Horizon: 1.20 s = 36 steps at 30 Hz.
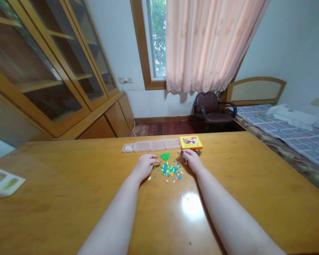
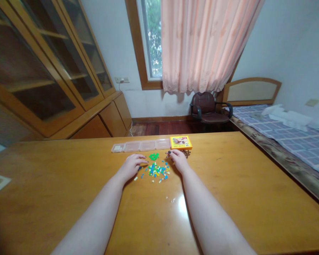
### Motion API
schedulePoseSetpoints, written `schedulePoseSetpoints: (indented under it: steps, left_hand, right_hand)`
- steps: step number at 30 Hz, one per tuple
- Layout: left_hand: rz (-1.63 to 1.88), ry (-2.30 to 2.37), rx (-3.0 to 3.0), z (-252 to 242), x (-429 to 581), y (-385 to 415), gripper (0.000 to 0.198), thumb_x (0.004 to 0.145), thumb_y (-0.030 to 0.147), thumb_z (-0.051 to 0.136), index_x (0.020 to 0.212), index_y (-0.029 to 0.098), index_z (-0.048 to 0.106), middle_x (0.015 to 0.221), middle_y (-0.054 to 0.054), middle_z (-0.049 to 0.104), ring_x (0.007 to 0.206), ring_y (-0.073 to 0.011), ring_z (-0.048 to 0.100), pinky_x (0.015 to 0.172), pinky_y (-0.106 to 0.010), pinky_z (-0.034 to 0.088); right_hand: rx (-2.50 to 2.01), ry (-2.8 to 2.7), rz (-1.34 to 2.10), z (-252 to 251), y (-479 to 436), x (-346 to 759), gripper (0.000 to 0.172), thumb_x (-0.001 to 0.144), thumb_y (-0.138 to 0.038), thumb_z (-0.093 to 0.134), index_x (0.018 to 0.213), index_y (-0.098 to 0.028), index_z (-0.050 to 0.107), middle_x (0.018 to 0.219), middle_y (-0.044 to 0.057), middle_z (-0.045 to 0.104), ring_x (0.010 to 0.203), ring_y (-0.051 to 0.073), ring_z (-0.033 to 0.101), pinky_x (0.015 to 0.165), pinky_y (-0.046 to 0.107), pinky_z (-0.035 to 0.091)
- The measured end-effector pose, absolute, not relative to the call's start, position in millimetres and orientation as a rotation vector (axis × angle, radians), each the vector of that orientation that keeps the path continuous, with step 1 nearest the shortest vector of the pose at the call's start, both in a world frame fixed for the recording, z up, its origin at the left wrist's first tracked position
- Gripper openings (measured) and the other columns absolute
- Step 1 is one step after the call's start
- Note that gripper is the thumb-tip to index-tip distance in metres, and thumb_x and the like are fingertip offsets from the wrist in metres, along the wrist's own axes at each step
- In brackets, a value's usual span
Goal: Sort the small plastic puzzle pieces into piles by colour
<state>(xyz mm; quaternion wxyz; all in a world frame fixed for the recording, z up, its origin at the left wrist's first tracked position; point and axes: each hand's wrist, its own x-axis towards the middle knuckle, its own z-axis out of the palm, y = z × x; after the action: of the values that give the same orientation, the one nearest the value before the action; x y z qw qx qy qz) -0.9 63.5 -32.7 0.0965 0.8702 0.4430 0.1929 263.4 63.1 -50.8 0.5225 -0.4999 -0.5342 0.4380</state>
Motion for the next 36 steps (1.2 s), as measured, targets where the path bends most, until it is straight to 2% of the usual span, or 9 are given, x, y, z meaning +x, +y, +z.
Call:
schedulePoseSetpoints:
  steps: [4, 7, 12, 19, 25, 28, 32, 36]
  left_hand:
    - [0.663, 1.239, 2.544, -38.8, 2.2, 68.2, 0.035, 0.075, 0.001, 0.057, 0.073, 0.03, 0.074, 0.099, 0.0, 0.068, 0.097, -0.0177, 0.057, 0.091, -0.037, 0.042]
    - [0.717, 1.191, 2.531, -42.4, 0.7, 70.1, 0.035, 0.072, -0.002, 0.059, 0.067, 0.03, 0.074, 0.096, 0.001, 0.069, 0.094, -0.0166, 0.058, 0.09, -0.036, 0.041]
    - [0.727, 1.098, 2.57, -39.6, -2.3, 68.6, 0.028, 0.072, 0.006, 0.067, 0.058, 0.029, 0.072, 0.092, 0.001, 0.07, 0.092, -0.0164, 0.059, 0.089, -0.037, 0.039]
    - [0.57, 1.163, 2.602, -32.2, -2.2, 65.1, 0.019, 0.078, 0.018, 0.066, 0.071, 0.034, 0.074, 0.098, 0.001, 0.071, 0.097, -0.0169, 0.057, 0.092, -0.038, 0.038]
    - [0.432, 1.25, 2.597, -26.8, -8.4, 61.6, 0.026, 0.078, 0.013, 0.06, 0.072, 0.034, 0.074, 0.105, 0.002, 0.069, 0.102, -0.0181, 0.055, 0.096, -0.041, 0.036]
    - [0.339, 1.27, 2.618, -17.2, -9.1, 55.9, 0.033, 0.079, 0.01, 0.055, 0.083, 0.037, 0.074, 0.117, 0.003, 0.065, 0.112, -0.0189, 0.052, 0.103, -0.043, 0.031]
    - [0.137, 1.391, 2.581, -3.6, -2.5, 39.1, 0.044, 0.082, 0.012, 0.047, 0.111, 0.041, 0.064, 0.137, 0.001, 0.049, 0.132, -0.0244, 0.036, 0.109, -0.051, 0.021]
    - [-0.026, 1.596, 2.44, 6.7, 6.1, 19.8, 0.042, 0.085, 0.019, 0.044, 0.117, 0.042, 0.06, 0.142, -0.001, 0.044, 0.135, -0.0288, 0.03, 0.108, -0.056, 0.019]
  right_hand:
    - [-1.281, -1.739, 0.754, -46.3, 55.6, 251.2, 0.022, 0.081, -0.032, 0.053, 0.073, -0.017, 0.066, 0.071, 0.003, 0.063, 0.07, 0.017, 0.053, 0.066, 0.028, 0.039]
    - [-1.236, -2.044, 0.572, -43.3, 51.9, 239.2, 0.016, 0.081, -0.023, 0.054, 0.083, -0.019, 0.069, 0.076, 0.003, 0.064, 0.075, 0.017, 0.054, 0.073, 0.029, 0.039]
    - [-1.216, -2.211, 0.413, -39.2, 48.5, 236.4, 0.02, 0.079, -0.015, 0.056, 0.093, -0.022, 0.069, 0.088, 0.004, 0.064, 0.087, 0.018, 0.052, 0.082, 0.032, 0.037]
    - [-1.305, -2.248, 0.435, -33.2, 45.4, 236.6, 0.025, 0.08, -0.018, 0.057, 0.101, -0.025, 0.069, 0.091, 0.004, 0.06, 0.09, 0.019, 0.049, 0.084, 0.033, 0.034]
    - [-1.313, -2.33, 0.419, -32.6, 42.3, 232.8, 0.028, 0.083, -0.02, 0.054, 0.106, -0.028, 0.068, 0.093, 0.004, 0.058, 0.092, 0.02, 0.046, 0.084, 0.033, 0.03]
    - [-1.303, -2.371, 0.391, -33.0, 41.8, 232.0, 0.029, 0.084, -0.023, 0.054, 0.109, -0.029, 0.067, 0.094, 0.005, 0.057, 0.092, 0.02, 0.045, 0.084, 0.034, 0.028]
    - [-1.3, -2.397, 0.352, -33.7, 41.9, 231.2, 0.025, 0.086, -0.027, 0.053, 0.106, -0.028, 0.068, 0.09, 0.005, 0.057, 0.089, 0.019, 0.044, 0.082, 0.033, 0.028]
    - [-1.33, -2.375, 0.289, -33.0, 43.0, 231.7, 0.021, 0.086, -0.027, 0.052, 0.095, -0.025, 0.071, 0.085, 0.004, 0.058, 0.086, 0.018, 0.044, 0.08, 0.032, 0.028]
